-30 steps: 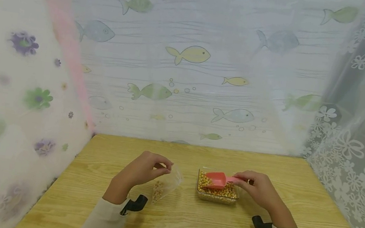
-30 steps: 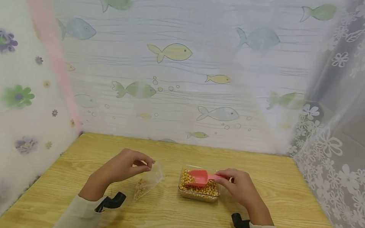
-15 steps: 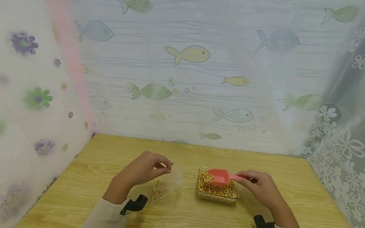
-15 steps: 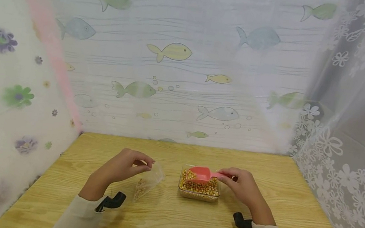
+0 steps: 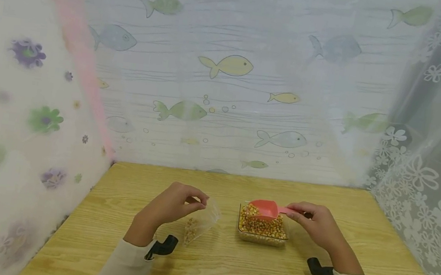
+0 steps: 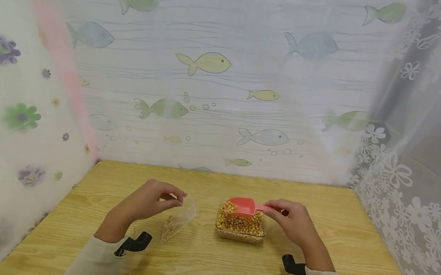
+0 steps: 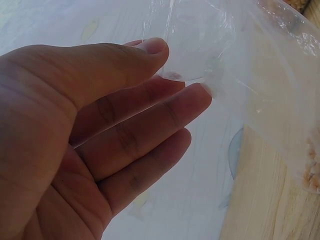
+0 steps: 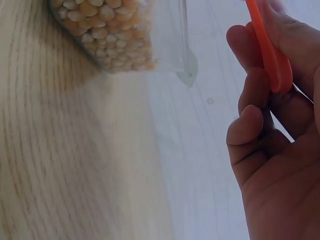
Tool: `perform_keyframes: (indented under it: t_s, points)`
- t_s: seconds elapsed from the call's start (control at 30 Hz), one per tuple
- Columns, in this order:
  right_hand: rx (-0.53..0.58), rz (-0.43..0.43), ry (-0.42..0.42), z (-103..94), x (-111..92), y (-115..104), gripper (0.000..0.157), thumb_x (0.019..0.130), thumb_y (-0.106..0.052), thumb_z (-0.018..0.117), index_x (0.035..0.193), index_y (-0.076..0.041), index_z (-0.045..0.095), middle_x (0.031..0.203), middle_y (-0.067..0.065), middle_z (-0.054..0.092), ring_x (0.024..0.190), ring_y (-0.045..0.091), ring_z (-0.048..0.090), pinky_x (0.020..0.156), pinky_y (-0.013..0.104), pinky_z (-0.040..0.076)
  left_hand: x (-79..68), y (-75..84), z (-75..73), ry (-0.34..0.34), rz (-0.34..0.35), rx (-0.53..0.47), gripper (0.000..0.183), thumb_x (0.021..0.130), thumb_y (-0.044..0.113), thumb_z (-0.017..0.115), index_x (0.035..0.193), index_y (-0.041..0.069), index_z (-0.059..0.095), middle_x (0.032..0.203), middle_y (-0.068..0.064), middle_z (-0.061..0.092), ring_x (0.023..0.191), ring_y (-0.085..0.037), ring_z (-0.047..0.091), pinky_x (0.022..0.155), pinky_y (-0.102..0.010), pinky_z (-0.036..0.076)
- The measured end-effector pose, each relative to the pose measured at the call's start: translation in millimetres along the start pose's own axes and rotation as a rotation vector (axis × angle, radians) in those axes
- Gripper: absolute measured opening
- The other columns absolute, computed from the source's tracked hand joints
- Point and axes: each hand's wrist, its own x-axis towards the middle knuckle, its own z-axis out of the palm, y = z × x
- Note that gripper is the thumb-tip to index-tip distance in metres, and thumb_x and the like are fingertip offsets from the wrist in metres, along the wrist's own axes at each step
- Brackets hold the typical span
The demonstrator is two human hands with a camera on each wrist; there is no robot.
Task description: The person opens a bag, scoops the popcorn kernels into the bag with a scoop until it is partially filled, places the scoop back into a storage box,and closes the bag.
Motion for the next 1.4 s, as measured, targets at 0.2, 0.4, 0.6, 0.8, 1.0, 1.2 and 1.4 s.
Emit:
perform_keyframes:
  t_s: [0.2,0.4,0.6,0.8,1.0,1.2,1.4]
  points:
    - [0.008,0.008,0.001,-2.3,1.5,-6.7,0.022,0.1,-0.025,0.071,0.118,-0.015,0.078,0.113,0.006,0.077,0.078,0.009,0.062,0.064,0.026,0.052,0.5,1.4,-0.1,-0.003,0.001,-0.004,0.011,0.101,0.023,0.071,0.11,0.021,0.077,0.119,0.003,0.075,0.096,-0.005,0.075,0.085,-0.026,0.06]
    - [0.036,-0.013,0.003,-1.2,8.6,-14.2,0.021,0.1,-0.025,0.071,0.118,-0.016,0.078,0.114,0.004,0.077,0.082,0.007,0.064,0.068,0.026,0.054,0.1,1.2,0.1,0.013,0.016,0.006,0.011,0.101,0.021,0.07,0.11,0.02,0.076,0.118,0.003,0.076,0.097,-0.008,0.076,0.085,-0.028,0.061]
    - [0.023,-0.049,0.011,2.4,15.8,-19.7,0.019,0.098,-0.024,0.073,0.115,-0.016,0.079,0.106,0.001,0.076,0.072,0.009,0.058,0.061,0.026,0.05,-0.8,0.7,0.2,0.032,0.034,-0.008,0.011,0.102,0.02,0.069,0.111,0.018,0.075,0.117,0.003,0.075,0.099,-0.012,0.076,0.085,-0.029,0.062]
    - [-0.001,-0.081,0.007,8.7,23.9,-24.0,0.02,0.098,-0.026,0.074,0.115,-0.016,0.079,0.104,-0.002,0.076,0.072,0.008,0.059,0.061,0.026,0.05,-0.8,0.4,0.5,0.025,0.032,-0.008,0.012,0.103,0.02,0.067,0.112,0.018,0.075,0.118,0.002,0.075,0.099,-0.012,0.077,0.083,-0.028,0.062]
    - [-0.023,-0.117,0.001,12.0,31.8,-32.8,0.019,0.098,-0.028,0.074,0.113,-0.017,0.08,0.102,-0.005,0.076,0.073,0.008,0.06,0.062,0.026,0.05,-0.5,1.2,0.8,0.021,0.041,-0.012,0.011,0.103,0.02,0.067,0.111,0.018,0.074,0.119,-0.001,0.076,0.099,-0.013,0.077,0.083,-0.029,0.062]
    - [-0.032,-0.169,-0.01,15.3,40.1,-40.5,0.019,0.096,-0.025,0.076,0.112,-0.016,0.08,0.101,-0.007,0.076,0.072,0.008,0.059,0.063,0.026,0.051,-0.3,2.2,0.3,0.012,0.025,-0.019,0.01,0.104,0.02,0.066,0.11,0.018,0.074,0.121,-0.002,0.075,0.098,-0.012,0.077,0.082,-0.029,0.062]
    - [-0.019,-0.163,-0.034,19.2,46.3,-48.1,0.021,0.096,-0.028,0.076,0.113,-0.016,0.08,0.098,-0.009,0.076,0.071,0.006,0.059,0.062,0.025,0.052,0.1,2.0,-0.1,-0.001,0.022,-0.019,0.013,0.104,0.021,0.066,0.111,0.014,0.074,0.122,-0.003,0.075,0.099,-0.013,0.077,0.083,-0.03,0.061]
